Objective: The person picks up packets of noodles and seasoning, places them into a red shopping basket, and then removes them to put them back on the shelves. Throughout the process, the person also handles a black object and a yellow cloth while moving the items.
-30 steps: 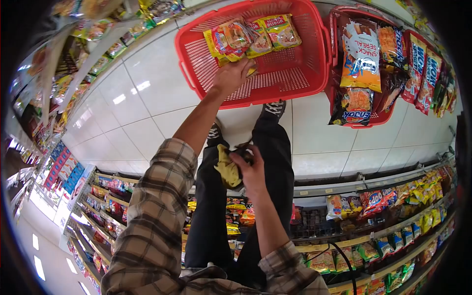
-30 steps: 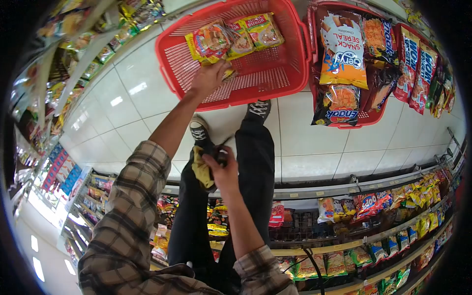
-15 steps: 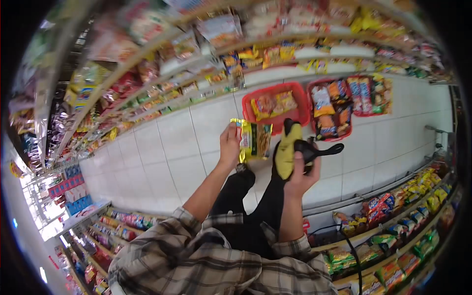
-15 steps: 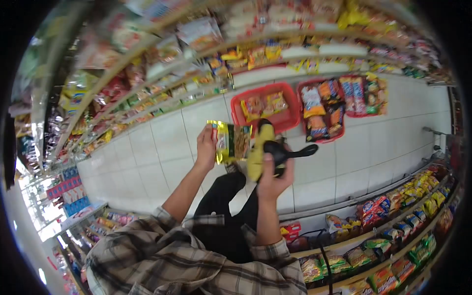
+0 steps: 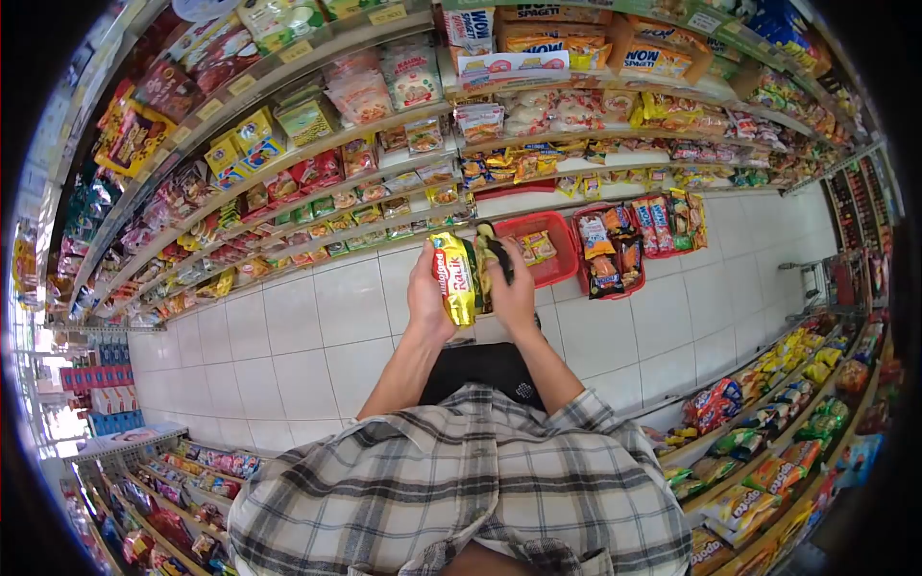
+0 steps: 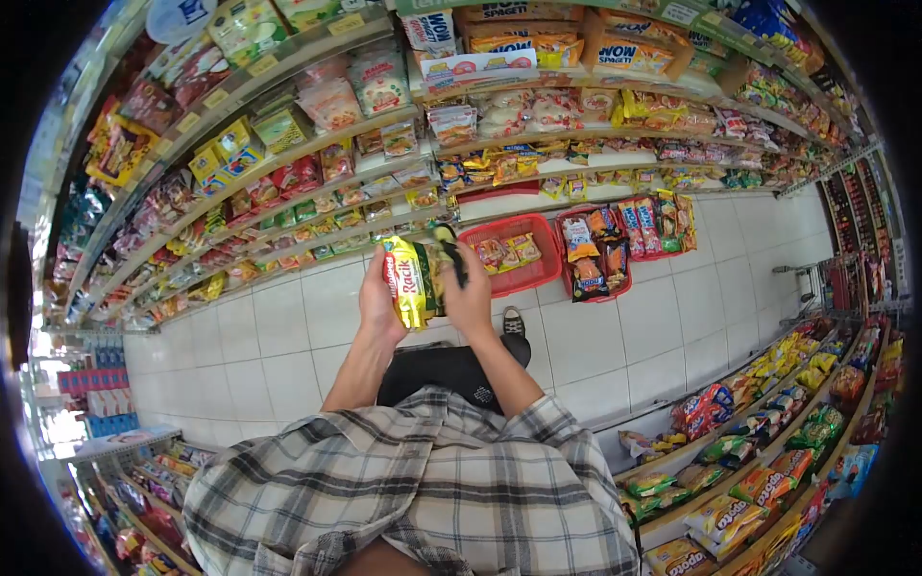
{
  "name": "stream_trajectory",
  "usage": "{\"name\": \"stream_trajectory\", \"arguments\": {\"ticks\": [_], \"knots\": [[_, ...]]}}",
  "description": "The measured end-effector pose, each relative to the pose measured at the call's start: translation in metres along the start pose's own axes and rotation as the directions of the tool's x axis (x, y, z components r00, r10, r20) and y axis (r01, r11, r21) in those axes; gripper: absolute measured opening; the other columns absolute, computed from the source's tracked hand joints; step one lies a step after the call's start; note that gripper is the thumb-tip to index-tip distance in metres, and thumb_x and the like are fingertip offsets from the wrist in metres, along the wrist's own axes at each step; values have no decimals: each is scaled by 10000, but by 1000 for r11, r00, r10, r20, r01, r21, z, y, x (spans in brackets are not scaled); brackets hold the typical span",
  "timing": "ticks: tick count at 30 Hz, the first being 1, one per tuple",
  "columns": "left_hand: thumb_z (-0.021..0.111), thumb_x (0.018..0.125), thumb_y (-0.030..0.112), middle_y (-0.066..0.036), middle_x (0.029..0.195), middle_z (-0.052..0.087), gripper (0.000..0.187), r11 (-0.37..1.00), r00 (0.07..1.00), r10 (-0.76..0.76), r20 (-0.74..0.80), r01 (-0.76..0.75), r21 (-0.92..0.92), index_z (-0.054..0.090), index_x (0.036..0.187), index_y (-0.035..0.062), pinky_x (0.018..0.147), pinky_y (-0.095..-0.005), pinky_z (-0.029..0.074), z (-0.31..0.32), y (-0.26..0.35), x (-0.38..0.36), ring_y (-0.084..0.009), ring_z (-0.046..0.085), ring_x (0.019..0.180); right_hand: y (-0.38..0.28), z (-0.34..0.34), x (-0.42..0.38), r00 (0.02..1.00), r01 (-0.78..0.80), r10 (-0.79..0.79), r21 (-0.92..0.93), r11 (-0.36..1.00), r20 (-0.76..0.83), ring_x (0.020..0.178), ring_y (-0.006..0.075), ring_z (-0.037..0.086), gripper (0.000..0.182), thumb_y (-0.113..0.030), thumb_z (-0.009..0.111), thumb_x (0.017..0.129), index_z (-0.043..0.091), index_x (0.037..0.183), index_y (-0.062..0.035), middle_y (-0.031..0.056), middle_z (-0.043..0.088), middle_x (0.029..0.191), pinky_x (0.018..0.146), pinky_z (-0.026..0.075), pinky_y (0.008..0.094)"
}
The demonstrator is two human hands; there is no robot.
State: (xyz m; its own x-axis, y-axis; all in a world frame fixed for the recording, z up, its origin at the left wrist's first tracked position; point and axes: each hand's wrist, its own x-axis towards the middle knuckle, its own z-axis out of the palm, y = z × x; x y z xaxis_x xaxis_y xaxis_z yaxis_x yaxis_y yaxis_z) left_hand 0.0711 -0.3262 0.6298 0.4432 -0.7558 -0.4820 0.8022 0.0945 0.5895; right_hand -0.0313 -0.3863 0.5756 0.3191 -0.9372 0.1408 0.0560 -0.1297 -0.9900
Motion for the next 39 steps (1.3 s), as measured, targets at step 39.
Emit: {"name": "stream_trajectory", "arguments": {"ticks": [39], "knots": [[382, 1035, 339, 4, 808, 625, 366, 711, 704, 699, -123, -669, 215, 568, 916, 47, 606, -221, 468, 96, -7, 36, -40, 570, 672, -74, -119, 82, 837, -522, 402, 765, 378, 373, 1065, 234, 609, 434, -324, 493, 907, 541, 1231, -40, 98, 620, 1179, 964, 464, 381]]}}
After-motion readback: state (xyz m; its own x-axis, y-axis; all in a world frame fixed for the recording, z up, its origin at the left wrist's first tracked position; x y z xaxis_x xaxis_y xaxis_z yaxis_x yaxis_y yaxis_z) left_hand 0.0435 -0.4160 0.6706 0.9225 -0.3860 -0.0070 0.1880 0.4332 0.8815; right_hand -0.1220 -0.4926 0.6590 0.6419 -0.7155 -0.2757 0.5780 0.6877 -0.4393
